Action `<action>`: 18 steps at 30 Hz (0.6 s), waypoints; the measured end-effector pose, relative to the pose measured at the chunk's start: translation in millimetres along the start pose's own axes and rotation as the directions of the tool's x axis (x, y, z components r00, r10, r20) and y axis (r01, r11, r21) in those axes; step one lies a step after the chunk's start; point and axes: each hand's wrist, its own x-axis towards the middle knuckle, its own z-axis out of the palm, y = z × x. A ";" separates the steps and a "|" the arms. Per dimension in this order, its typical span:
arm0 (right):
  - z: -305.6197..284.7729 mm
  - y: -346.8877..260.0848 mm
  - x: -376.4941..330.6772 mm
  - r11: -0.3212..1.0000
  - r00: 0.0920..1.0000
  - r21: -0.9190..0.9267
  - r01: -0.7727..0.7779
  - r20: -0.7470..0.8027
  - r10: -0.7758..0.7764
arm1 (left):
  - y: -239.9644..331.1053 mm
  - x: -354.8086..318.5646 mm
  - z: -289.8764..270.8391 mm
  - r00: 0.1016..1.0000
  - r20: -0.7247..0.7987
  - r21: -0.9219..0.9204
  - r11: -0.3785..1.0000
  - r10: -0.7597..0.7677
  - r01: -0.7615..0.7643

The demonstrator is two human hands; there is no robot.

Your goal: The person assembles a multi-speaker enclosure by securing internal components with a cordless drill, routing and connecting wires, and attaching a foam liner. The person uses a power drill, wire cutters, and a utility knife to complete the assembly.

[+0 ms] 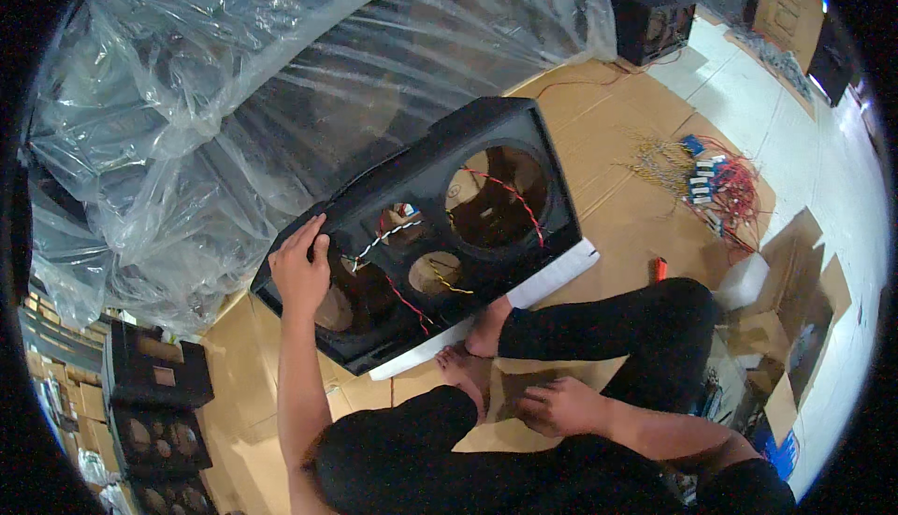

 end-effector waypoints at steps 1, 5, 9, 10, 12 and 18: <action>-5.9 -6.8 -5.5 1.000 1.000 -0.023 -0.019 -0.006 0.019 | -1.2 1.7 -2.4 0.999 0.034 -0.024 1.000 -0.005 0.006; -25.4 -37.0 -31.4 0.990 0.999 -0.142 -0.028 -0.031 0.024 | 7.6 18.5 -14.1 0.972 0.222 0.019 0.997 -0.082 0.080; -33.4 -74.2 -54.9 0.986 0.998 -0.158 -0.053 -0.038 0.048 | -0.3 23.2 -20.0 0.944 0.317 0.086 0.994 -0.096 0.072; -38.9 -83.5 -58.8 0.988 0.997 -0.136 -0.069 -0.034 0.065 | -1.0 21.6 -18.2 0.949 0.305 0.082 0.995 -0.075 0.052; -42.9 -98.9 -69.2 0.988 0.993 -0.126 -0.090 -0.088 0.079 | -0.9 15.9 -21.2 0.951 0.304 0.090 0.996 -0.054 0.028; -53.7 -121.9 -70.7 0.988 0.993 -0.141 -0.055 -0.115 0.039 | 8.0 -14.9 -35.8 0.961 0.271 0.087 0.993 0.053 -0.080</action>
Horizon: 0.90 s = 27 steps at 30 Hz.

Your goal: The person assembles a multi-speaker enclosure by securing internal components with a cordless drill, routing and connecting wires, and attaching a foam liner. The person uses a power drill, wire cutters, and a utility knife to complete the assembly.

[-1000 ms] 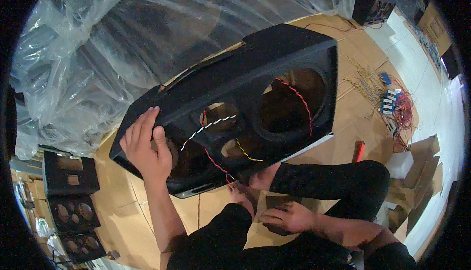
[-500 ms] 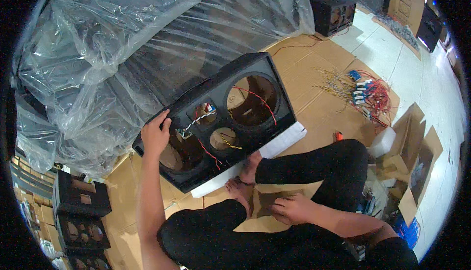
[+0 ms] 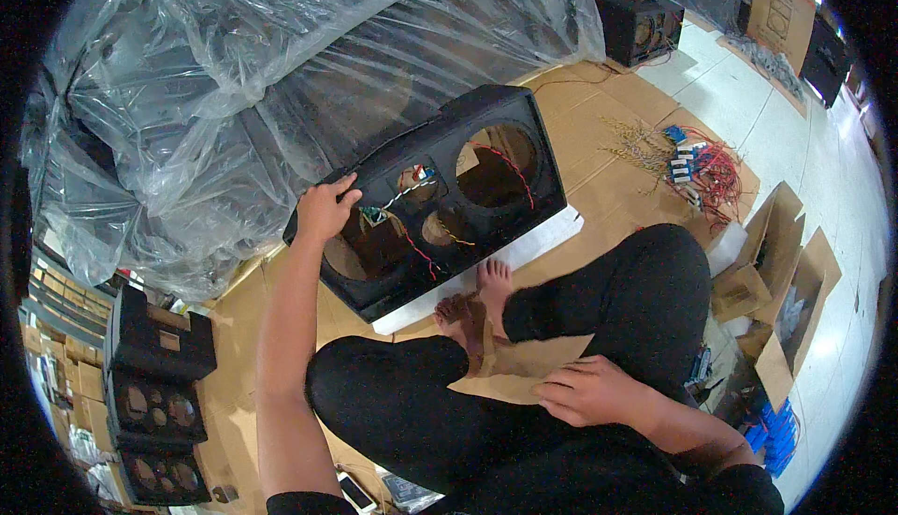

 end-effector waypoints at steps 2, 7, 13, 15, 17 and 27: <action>-0.6 -4.4 7.0 0.999 0.999 0.005 0.044 -0.012 -0.044 | 4.0 -12.8 0.6 0.999 -0.037 0.011 0.999 0.036 -0.035; 16.5 -5.9 19.4 0.985 0.977 0.060 0.160 0.136 -0.167 | 20.3 -40.4 -7.4 0.992 0.027 0.104 0.987 0.123 -0.125; 25.7 6.1 11.4 0.984 0.972 0.146 0.105 0.195 -0.132 | 55.3 -67.1 -20.7 0.904 0.325 0.279 0.885 0.279 -0.373; 25.7 7.5 5.0 0.984 0.972 0.164 0.070 0.210 -0.104 | 68.6 -84.3 -13.0 0.859 0.417 0.279 0.858 0.297 -0.432; 28.1 15.4 5.6 0.986 0.967 0.147 0.079 0.231 -0.112 | 76.9 -94.1 -14.5 0.831 0.481 0.273 0.853 0.279 -0.445; -29.6 29.4 69.8 0.966 0.964 0.167 0.199 0.144 -0.223 | 72.7 -103.9 -11.3 0.847 0.444 0.253 0.866 0.293 -0.432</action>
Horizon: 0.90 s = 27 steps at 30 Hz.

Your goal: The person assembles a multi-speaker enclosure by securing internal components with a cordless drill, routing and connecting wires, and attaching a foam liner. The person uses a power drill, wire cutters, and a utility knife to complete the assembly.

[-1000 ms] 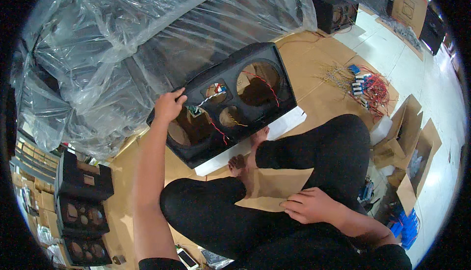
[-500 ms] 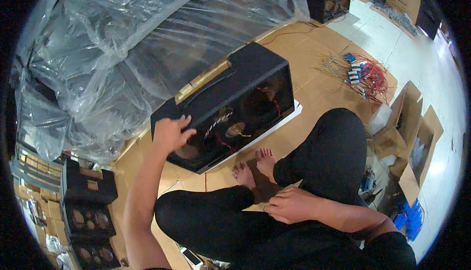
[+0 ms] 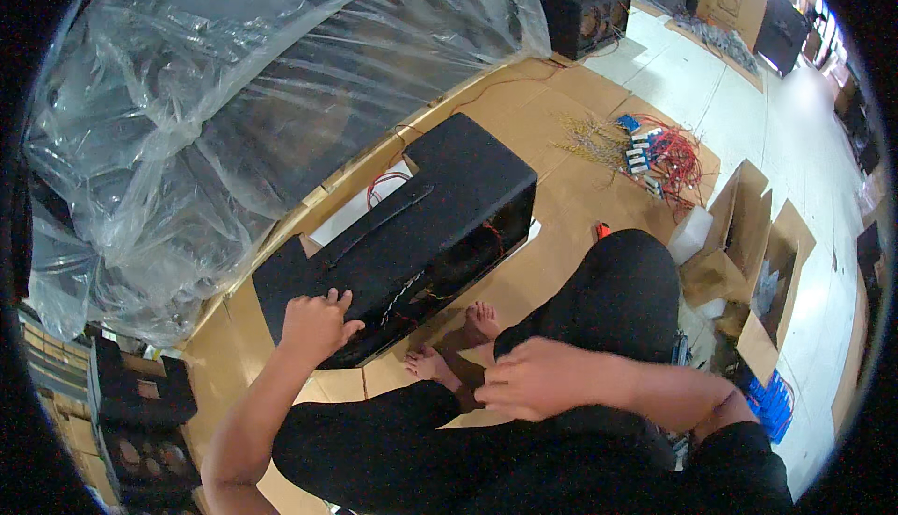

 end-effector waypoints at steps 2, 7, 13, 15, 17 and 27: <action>-28.3 9.1 20.6 0.998 1.000 -0.055 0.007 0.015 -0.006 | -3.3 -4.1 4.4 0.999 -0.053 -0.047 0.999 -0.009 0.007; -69.5 57.1 79.8 0.961 0.996 -0.267 0.070 0.064 -0.055 | -8.0 -8.4 -1.0 0.958 -0.280 -0.318 0.948 -0.066 -0.028; -36.3 118.5 146.5 0.917 0.993 -0.395 0.059 0.119 -0.013 | -48.8 -39.5 32.9 0.869 -0.466 -0.368 0.930 -0.165 -0.021; -31.3 133.0 145.8 0.936 0.996 -0.349 0.040 0.086 -0.011 | -49.4 -32.0 26.4 0.857 -0.444 -0.478 0.878 -0.263 0.022; -32.1 145.4 157.7 0.940 1.000 -0.341 0.009 0.003 -0.009 | -64.8 -26.3 30.3 0.834 -0.464 -0.475 0.879 -0.297 0.048; -12.7 223.2 230.5 0.981 0.985 -0.192 0.043 0.171 -0.010 | -216.3 9.7 115.0 0.857 -0.206 -0.387 0.844 -0.472 0.372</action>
